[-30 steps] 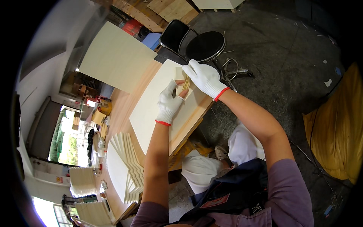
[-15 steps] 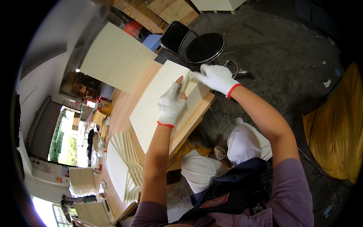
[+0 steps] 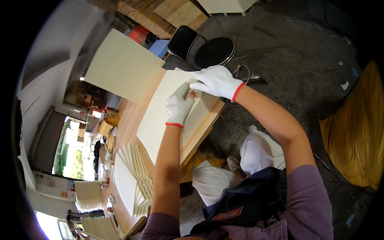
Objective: The person sands the edges of rectangular white boards one by one using a sanding block. They repeatedly pick up a board, sand its edges, and place it into a growing stack on the table.
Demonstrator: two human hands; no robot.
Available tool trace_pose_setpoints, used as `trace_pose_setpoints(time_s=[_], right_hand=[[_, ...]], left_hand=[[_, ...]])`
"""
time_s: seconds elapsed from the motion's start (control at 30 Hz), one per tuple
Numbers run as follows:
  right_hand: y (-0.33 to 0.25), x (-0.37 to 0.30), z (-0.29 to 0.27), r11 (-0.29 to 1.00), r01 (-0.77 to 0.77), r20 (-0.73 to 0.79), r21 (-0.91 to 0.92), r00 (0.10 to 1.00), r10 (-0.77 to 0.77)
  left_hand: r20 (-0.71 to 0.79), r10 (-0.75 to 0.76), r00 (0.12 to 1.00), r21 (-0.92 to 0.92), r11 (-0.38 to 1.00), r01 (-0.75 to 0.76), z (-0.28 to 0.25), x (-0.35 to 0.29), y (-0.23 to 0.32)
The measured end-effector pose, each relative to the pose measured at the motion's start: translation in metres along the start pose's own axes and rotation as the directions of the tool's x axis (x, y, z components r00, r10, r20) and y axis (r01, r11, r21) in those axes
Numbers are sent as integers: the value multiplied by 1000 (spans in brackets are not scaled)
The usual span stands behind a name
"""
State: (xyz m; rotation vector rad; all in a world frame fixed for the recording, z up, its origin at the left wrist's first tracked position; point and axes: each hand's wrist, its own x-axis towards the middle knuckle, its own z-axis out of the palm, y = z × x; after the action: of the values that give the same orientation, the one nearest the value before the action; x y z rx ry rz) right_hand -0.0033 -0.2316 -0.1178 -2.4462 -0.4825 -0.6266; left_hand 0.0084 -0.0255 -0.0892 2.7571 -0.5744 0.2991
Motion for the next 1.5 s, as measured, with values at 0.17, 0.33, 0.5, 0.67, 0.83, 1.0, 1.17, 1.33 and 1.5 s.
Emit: trace_pose_setpoints(time_s=[0.17,0.33,0.5,0.67,0.83,1.0,1.17,1.33,1.5], right_hand=[[-8,2,21,846,-304,30,437,946,324],[-9,-2,34,851,-322,-42,414,927,372],[-5,-4,41,837,-301,-67,456,927,370],[-7,-5,42,836,-300,-72,460,925,372],[-8,-4,42,852,-298,-69,430,931,360],[-6,-5,44,851,-323,-66,414,922,383],[-7,-5,43,845,-328,-61,423,919,388],[-6,-7,40,838,-334,-51,432,918,393],[-8,-6,41,846,-325,-66,423,920,386]], left_hand=[[-1,86,996,-253,964,-84,6,-9,-24],[35,104,994,-476,876,-75,10,-9,-33],[39,106,994,-456,887,-77,10,-9,-32],[20,64,998,-462,885,-47,4,-11,-29],[-20,131,991,-432,893,-127,1,-12,-26],[137,19,990,-303,953,24,-8,-14,-11],[35,97,995,-336,939,-80,0,-14,-19],[28,61,998,-388,921,-46,-1,-15,-14],[-41,138,990,-409,901,-143,1,-14,-21]])
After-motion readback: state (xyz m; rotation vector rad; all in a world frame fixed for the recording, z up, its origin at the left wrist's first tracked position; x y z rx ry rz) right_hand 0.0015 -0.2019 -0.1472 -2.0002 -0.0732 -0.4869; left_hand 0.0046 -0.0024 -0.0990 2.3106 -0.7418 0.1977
